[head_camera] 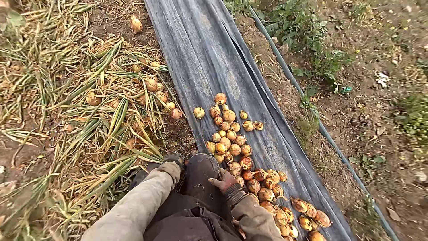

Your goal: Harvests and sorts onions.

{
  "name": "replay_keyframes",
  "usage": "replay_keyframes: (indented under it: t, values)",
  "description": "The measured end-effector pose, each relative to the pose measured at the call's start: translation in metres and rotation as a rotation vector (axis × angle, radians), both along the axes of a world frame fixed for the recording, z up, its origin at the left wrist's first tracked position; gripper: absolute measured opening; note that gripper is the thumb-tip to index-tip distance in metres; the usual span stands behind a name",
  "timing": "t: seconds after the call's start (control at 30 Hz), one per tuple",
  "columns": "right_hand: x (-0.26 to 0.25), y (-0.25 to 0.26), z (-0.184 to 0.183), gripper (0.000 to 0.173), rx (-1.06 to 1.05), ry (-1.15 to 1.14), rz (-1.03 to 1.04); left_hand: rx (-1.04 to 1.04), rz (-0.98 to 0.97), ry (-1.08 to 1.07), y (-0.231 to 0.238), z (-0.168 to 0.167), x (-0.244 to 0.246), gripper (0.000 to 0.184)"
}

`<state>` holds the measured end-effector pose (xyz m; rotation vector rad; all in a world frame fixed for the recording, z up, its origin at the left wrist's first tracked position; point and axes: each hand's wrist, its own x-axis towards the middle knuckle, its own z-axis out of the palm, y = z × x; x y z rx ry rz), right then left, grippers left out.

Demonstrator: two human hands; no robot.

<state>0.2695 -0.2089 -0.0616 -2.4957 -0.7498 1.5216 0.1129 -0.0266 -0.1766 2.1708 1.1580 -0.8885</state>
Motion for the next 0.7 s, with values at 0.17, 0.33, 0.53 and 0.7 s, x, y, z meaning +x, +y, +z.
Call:
replay_keyframes:
  t: [0.17, 0.33, 0.53, 0.7]
  values:
    - [0.023, 0.138, -0.024, 0.071, -0.066, -0.12, 0.174, -0.182, 0.052, 0.118, 0.038, -0.004, 0.004, 0.068]
    - [0.025, 0.28, -0.066, 0.091, 0.023, -0.241, 0.197, -0.269, 0.126, 0.091, 0.059, -0.015, -0.003, 0.079]
    - [0.035, 0.37, -0.14, 0.104, -0.147, -0.302, 0.239, -0.322, 0.048, 0.095, 0.064, -0.037, -0.003, 0.087]
    - [0.044, 0.341, -0.15, 0.093, -0.095, -0.189, 0.02, -0.404, -0.002, 0.112, 0.074, -0.034, -0.001, 0.099]
